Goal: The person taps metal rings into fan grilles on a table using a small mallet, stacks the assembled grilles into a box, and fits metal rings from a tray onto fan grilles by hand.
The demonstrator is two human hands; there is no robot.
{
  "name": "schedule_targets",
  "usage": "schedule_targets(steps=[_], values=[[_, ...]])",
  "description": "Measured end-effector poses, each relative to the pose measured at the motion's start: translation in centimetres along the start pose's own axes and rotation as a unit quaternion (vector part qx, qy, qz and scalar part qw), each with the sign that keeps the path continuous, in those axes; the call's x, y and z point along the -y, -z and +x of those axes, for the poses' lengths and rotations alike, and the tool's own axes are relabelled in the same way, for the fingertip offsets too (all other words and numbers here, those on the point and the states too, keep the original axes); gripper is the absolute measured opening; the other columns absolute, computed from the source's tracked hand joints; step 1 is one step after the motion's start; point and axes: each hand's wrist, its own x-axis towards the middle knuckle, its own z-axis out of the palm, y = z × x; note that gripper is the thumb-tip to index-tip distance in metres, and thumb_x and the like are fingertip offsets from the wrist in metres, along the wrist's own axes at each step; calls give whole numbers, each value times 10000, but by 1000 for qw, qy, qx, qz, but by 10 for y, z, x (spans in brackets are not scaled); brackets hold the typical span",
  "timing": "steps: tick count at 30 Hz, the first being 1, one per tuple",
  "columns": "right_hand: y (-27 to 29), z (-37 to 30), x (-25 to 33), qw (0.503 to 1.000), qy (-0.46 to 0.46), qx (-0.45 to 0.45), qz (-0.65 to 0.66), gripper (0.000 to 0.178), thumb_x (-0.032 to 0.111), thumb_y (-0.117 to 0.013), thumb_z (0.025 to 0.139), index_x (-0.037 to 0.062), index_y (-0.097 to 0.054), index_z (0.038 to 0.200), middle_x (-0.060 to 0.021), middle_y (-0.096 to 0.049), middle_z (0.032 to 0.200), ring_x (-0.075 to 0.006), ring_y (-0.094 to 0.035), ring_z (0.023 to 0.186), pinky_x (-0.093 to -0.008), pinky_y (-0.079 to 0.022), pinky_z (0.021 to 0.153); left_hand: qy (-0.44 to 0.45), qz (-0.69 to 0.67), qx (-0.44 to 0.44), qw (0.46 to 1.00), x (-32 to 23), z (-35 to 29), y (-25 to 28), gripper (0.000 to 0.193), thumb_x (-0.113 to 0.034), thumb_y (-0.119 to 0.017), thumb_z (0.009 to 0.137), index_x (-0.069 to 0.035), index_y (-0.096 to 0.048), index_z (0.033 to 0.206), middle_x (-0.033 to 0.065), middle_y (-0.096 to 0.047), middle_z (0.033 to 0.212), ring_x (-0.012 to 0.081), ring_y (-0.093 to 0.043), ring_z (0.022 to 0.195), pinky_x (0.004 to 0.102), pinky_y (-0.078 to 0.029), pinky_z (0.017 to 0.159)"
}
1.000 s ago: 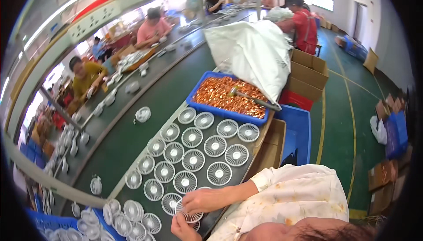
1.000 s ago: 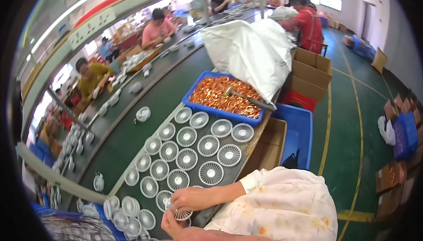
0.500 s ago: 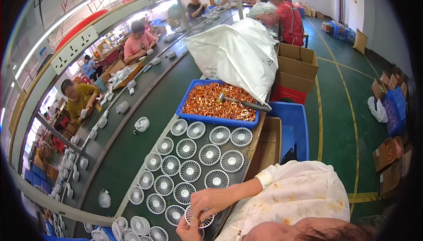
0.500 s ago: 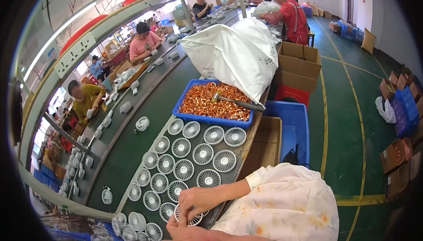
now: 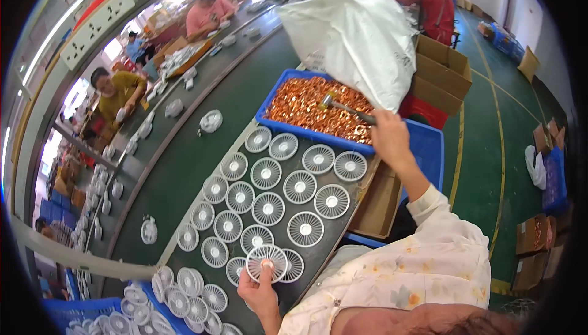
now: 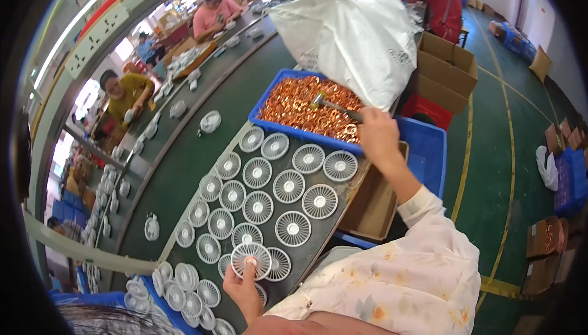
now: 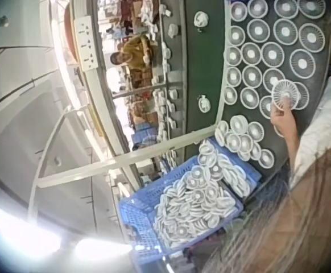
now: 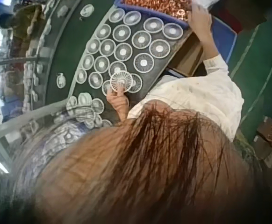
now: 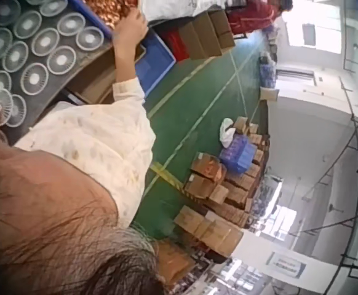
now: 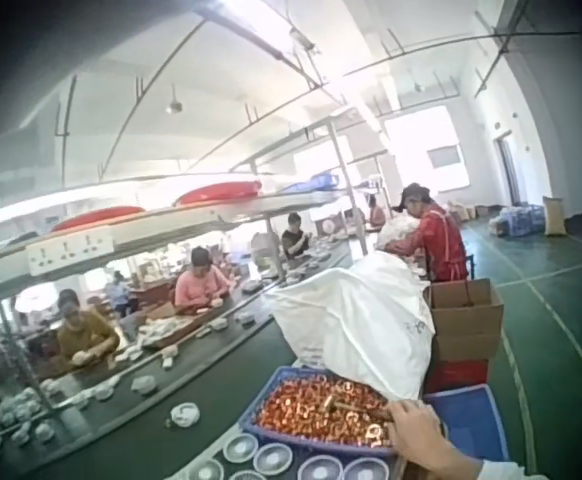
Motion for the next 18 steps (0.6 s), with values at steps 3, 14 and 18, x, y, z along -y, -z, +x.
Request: schedule_targets(steps=[3,14,18], values=[[-2,3,-17,999,13,28,-39,345,88,-709,786,88,-633,1123,-119,-666,1056,-337,-638,1003,-460,-519,847,2,-4,-1,1000,0,9,-9,189,12,-718,910,59,-671,1087,77,-729,974,115,-690,839,248,-555,769],[-11,14,-23,994,103,4,-20,351,32,-644,830,56,-644,1181,-117,-693,958,-315,-611,927,-426,-483,818,8,-17,31,999,-1,26,-45,215,-35,-765,904,29,-667,1084,72,-737,949,98,-697,819,229,-559,737],[6,15,-22,991,64,35,110,361,47,-631,907,3,-609,1265,-172,-682,1013,-358,-608,961,-437,-484,899,15,-18,40,999,-5,29,-57,195,-28,-759,906,25,-671,1072,65,-733,939,91,-690,814,227,-555,730]])
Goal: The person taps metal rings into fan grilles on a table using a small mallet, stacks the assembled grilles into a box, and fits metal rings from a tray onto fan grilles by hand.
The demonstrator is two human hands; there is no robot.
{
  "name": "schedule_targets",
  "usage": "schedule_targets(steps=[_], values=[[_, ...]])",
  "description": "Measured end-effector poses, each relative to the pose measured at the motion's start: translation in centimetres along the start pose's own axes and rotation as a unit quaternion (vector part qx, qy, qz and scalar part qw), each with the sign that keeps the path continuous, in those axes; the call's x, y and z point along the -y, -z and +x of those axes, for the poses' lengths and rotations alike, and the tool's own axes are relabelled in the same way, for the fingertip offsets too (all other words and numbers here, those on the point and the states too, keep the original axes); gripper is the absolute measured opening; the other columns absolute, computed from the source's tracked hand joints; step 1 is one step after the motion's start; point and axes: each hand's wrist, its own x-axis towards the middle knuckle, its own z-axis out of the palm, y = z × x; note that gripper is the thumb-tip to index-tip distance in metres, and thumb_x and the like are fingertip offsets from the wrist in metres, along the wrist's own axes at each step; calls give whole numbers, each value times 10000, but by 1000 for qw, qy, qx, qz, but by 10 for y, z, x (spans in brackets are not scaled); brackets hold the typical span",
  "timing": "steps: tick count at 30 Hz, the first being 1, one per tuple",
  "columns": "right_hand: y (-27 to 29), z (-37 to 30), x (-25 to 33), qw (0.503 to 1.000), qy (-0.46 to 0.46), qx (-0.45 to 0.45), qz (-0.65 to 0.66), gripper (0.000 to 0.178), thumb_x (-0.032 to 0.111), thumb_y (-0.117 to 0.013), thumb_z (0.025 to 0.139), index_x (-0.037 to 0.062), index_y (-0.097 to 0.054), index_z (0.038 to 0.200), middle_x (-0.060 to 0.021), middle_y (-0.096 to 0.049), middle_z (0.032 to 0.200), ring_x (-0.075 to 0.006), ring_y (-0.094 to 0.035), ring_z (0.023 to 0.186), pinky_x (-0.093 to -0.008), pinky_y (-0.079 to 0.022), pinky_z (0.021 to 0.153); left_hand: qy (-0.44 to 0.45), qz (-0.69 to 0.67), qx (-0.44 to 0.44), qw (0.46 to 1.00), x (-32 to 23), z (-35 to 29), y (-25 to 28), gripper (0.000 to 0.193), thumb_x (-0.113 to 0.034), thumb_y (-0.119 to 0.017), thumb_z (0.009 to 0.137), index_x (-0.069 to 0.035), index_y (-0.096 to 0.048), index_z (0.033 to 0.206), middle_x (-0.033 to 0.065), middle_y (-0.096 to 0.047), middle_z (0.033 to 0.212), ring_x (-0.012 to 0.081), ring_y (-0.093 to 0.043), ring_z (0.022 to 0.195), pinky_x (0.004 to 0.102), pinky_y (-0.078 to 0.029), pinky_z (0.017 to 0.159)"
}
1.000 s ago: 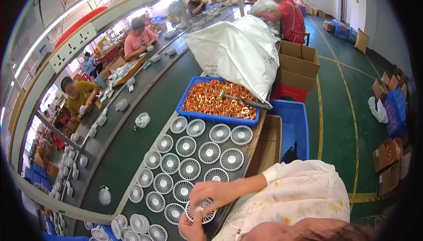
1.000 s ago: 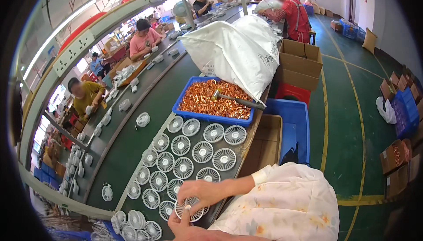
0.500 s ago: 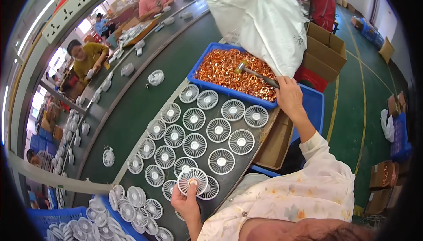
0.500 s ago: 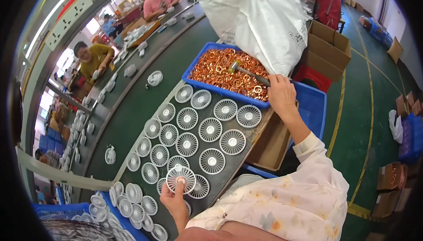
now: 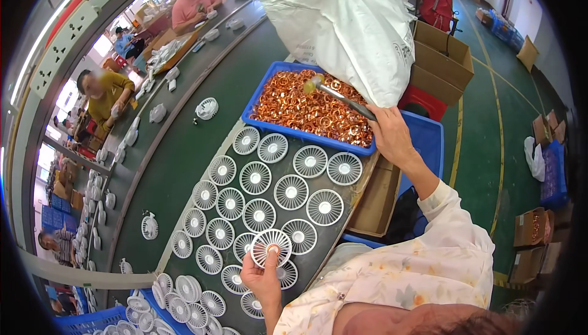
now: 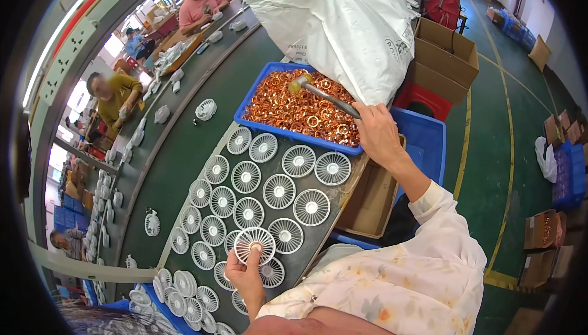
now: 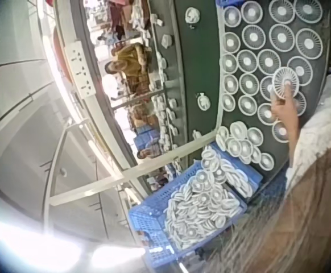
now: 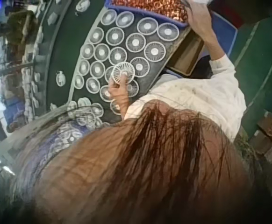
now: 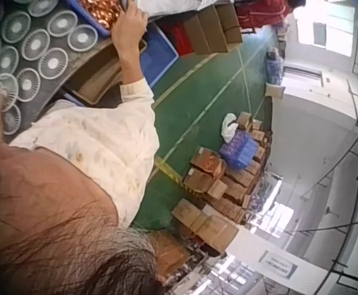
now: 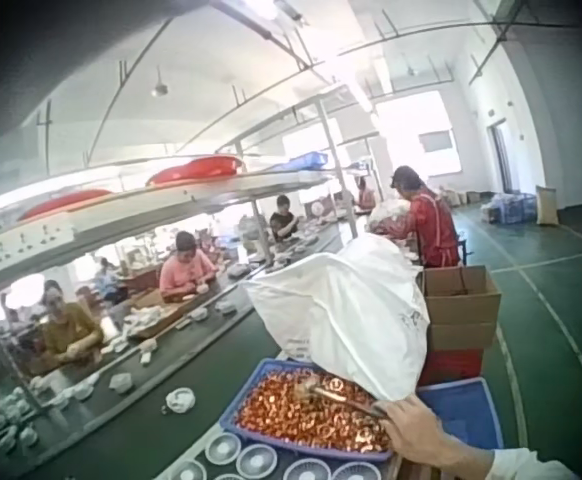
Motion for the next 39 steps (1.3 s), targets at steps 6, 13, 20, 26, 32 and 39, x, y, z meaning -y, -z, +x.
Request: schedule_targets(steps=[6,13,20,26,32,39], values=[[22,2,0,944,-167,111,263,277,170,-591,966,-25,-664,1148,-168,-693,809,-293,-660,767,-381,-505,740,-11,15,25,1000,1,0,-11,170,-10,-758,902,30,-674,1044,65,-730,935,84,-681,810,227,-553,738],[23,-33,-4,878,-208,70,425,269,177,-608,1011,-20,-576,1192,-42,-664,873,-99,-634,787,-265,-496,691,-26,6,39,999,0,-3,-16,186,-7,-759,900,37,-668,1056,65,-725,947,94,-681,821,234,-555,740],[66,-92,28,787,-358,251,436,209,284,-592,1031,94,-556,1109,-19,-583,822,-75,-498,639,-272,-425,537,-31,16,60,998,5,-1,-18,211,1,-754,904,38,-672,1095,61,-725,964,81,-672,835,227,-544,761],[67,-146,38,900,-237,257,259,352,248,-557,1042,19,-561,1309,-125,-534,704,-207,-534,627,-375,-455,622,-30,14,81,996,8,-5,-23,234,-3,-758,905,43,-661,1112,67,-724,977,81,-671,847,213,-543,749],[60,-128,49,923,-227,268,160,301,275,-505,1059,51,-517,1260,-229,-617,724,-410,-623,665,-514,-485,643,-33,0,78,996,10,-11,-13,244,-22,-761,912,36,-656,1125,66,-725,976,78,-671,836,216,-543,747],[77,-110,61,920,-208,309,119,244,299,-495,1055,64,-493,1121,-303,-656,787,-555,-613,777,-632,-467,681,-38,9,61,997,12,-18,-3,246,-10,-752,914,43,-656,1134,68,-728,981,78,-671,838,215,-540,751]])
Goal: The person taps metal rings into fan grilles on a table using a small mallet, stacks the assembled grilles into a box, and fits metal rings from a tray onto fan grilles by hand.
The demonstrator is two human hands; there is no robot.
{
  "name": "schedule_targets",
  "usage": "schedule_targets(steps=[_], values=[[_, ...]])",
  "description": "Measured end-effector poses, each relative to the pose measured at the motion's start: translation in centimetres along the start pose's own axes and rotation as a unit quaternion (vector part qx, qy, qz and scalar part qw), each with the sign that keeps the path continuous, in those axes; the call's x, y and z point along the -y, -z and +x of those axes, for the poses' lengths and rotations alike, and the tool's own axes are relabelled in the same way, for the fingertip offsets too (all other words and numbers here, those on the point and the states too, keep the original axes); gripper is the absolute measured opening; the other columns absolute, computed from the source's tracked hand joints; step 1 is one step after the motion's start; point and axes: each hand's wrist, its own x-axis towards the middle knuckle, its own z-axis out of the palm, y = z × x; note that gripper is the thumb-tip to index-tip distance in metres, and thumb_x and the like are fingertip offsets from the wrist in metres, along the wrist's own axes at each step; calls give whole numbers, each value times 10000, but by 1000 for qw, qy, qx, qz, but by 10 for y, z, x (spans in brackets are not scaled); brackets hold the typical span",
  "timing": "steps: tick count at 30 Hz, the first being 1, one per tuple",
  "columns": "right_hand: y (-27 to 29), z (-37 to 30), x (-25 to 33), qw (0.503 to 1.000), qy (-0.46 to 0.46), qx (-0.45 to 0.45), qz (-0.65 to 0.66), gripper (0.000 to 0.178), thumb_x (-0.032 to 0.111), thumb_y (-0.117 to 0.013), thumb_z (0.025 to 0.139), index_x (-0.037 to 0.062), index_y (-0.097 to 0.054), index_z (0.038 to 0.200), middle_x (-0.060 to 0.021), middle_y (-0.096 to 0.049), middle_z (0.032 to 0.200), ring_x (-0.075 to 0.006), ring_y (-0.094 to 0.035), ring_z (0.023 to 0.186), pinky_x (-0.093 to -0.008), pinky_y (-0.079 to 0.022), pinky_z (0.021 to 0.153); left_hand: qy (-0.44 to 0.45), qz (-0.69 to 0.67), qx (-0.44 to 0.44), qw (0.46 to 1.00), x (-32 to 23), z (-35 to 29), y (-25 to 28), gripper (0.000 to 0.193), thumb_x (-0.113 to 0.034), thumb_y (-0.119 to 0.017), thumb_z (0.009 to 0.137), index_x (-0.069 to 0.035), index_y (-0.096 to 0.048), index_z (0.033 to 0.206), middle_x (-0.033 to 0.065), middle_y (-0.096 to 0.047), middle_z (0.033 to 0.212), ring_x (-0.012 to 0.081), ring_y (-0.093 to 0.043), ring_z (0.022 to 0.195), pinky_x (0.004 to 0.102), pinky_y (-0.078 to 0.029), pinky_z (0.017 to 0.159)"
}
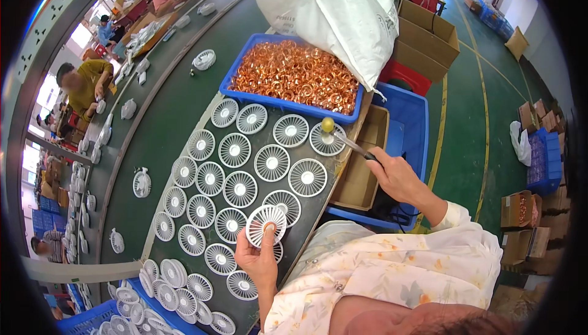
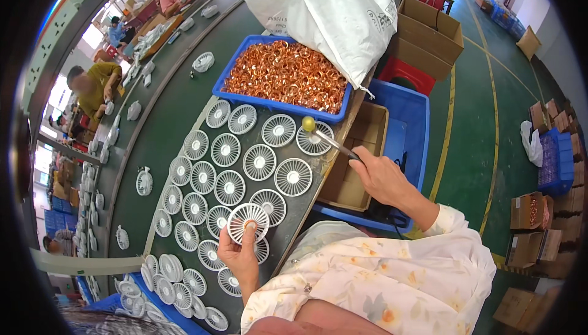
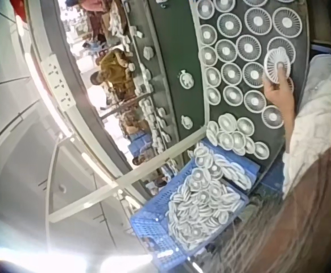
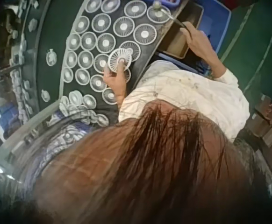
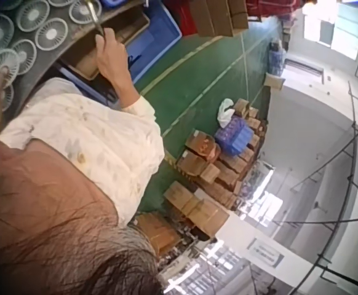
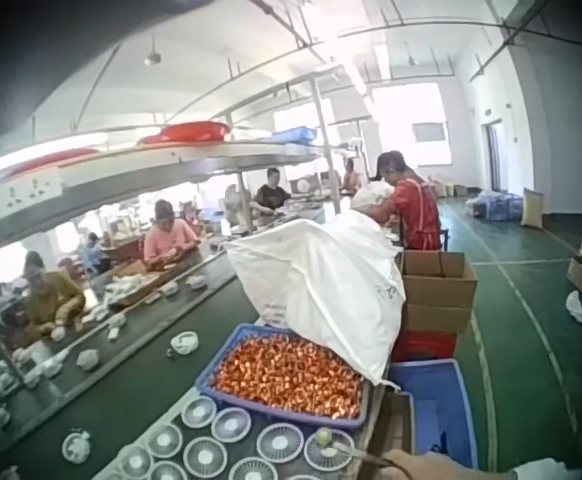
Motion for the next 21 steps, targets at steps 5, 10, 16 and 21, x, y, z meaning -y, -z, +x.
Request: schedule_targets(steps=[5,10,16,21], values=[[-10,-1,-18,998,-17,19,-54,241,293,-501,1048,54,-503,1077,-291,-656,796,-528,-619,813,-611,-472,697,5,3,11,1000,-3,0,-3,243,-12,-756,911,47,-656,1124,70,-726,981,82,-673,846,213,-540,752],[22,-27,-15,993,-44,45,-96,244,294,-520,1035,51,-533,1025,-272,-666,810,-517,-620,817,-600,-469,711,0,-7,20,1000,-1,2,-2,245,-9,-753,913,47,-654,1130,65,-722,988,78,-667,855,211,-534,759],[31,-50,-10,990,-92,14,-108,228,292,-536,1029,69,-565,1069,-263,-655,788,-500,-628,778,-582,-475,668,-28,12,42,999,2,2,-3,237,-7,-745,918,46,-660,1133,73,-734,1004,83,-677,877,218,-535,773],[-12,-49,19,985,78,-54,143,215,205,-568,1014,88,-577,1194,-225,-626,740,-446,-650,722,-481,-479,609,-28,-3,28,999,1,1,-5,244,-6,-748,915,54,-658,1133,75,-734,998,83,-673,870,220,-534,783]])
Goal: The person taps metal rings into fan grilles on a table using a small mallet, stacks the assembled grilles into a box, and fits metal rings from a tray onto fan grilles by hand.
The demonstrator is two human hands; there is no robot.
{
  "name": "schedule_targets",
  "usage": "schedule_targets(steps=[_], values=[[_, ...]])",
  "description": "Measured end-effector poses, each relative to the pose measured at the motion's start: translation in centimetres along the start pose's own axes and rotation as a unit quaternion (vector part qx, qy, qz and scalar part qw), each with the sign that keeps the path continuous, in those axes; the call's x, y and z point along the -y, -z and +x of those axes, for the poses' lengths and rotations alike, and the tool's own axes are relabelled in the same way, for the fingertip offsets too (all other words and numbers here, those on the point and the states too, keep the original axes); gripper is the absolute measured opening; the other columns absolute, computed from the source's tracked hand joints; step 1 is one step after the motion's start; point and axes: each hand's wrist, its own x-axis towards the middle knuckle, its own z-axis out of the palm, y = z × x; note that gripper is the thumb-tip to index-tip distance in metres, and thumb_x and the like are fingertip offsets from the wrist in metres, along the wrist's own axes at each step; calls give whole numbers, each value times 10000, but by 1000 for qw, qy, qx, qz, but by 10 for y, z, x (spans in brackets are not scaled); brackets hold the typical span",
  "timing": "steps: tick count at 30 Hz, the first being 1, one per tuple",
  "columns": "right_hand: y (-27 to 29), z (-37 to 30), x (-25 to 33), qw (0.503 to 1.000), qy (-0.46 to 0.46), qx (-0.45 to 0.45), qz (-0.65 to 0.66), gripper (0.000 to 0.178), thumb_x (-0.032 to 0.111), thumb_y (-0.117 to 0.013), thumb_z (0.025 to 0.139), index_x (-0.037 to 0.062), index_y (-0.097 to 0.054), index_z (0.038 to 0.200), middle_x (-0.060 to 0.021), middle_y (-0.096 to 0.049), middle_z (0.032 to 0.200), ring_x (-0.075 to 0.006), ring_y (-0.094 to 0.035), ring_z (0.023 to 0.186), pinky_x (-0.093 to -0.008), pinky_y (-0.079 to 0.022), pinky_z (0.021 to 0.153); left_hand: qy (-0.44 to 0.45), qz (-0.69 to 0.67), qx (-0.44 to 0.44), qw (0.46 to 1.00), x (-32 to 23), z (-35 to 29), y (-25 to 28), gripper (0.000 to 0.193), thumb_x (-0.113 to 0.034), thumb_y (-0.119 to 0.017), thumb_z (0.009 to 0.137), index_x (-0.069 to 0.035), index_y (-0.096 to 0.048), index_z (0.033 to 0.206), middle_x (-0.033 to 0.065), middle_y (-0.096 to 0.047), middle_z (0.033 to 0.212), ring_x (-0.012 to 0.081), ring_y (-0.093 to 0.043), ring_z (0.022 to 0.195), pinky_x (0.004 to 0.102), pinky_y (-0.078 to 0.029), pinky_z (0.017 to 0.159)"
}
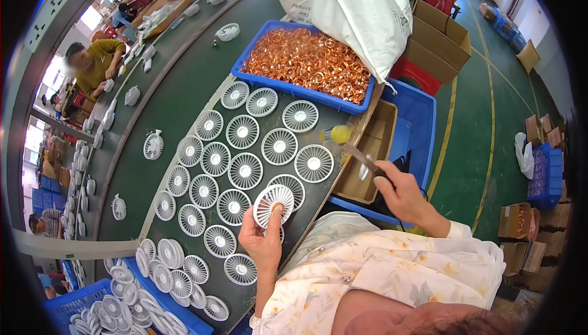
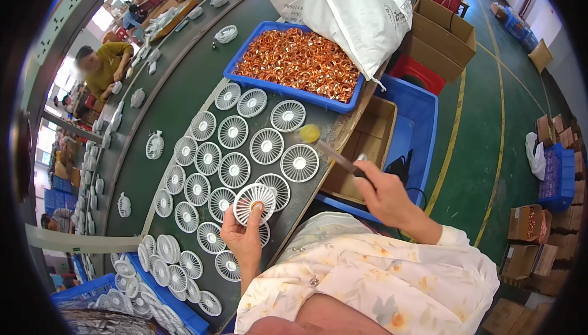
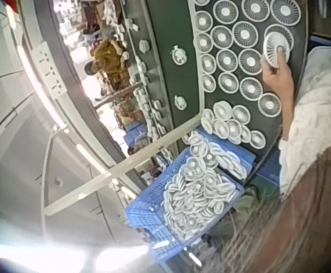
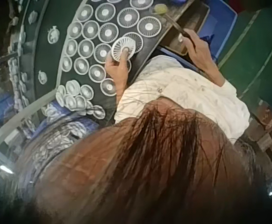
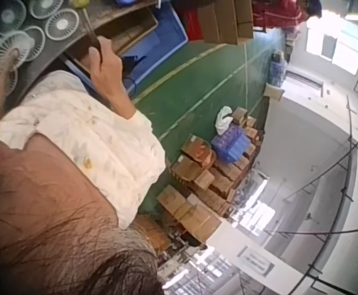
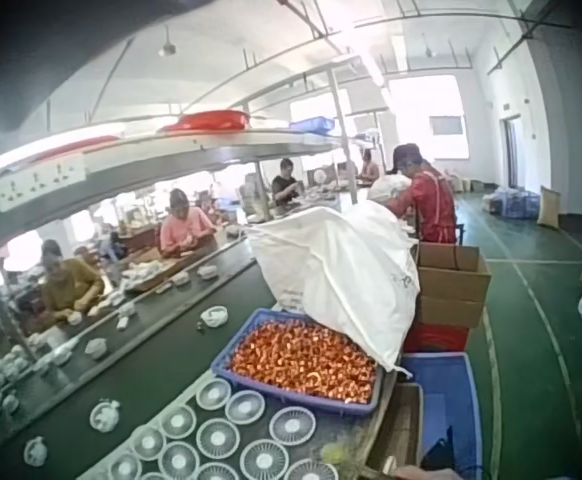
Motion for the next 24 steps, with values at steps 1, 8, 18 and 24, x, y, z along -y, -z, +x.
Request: schedule_targets(steps=[1,8,18,24], values=[[-12,2,-1,999,39,-15,-1,210,240,-560,1021,85,-575,1162,-234,-628,727,-448,-658,716,-500,-492,610,-7,5,-7,1000,0,-1,1,244,-7,-748,916,55,-657,1134,75,-733,997,84,-672,868,221,-535,784],[-10,20,-26,973,-42,164,-159,241,306,-561,1016,106,-556,1149,-261,-645,723,-497,-634,713,-584,-496,635,-8,-4,-43,999,4,-5,12,244,-5,-750,914,52,-654,1132,74,-728,1010,83,-667,868,227,-541,784],[7,8,-38,949,6,83,-305,193,300,-557,1009,110,-554,1046,-180,-692,777,-428,-675,697,-541,-528,580,-102,183,-10,978,0,6,-11,219,-68,-773,909,5,-699,1102,66,-726,944,64,-638,805,237,-517,742],[44,-1,-38,946,-89,-31,-311,202,287,-562,1011,90,-576,1054,-219,-686,778,-448,-673,750,-535,-526,643,-343,357,99,863,25,33,-53,360,25,-715,794,-111,-718,1127,85,-738,1044,293,-694,1005,387,-537,910]])
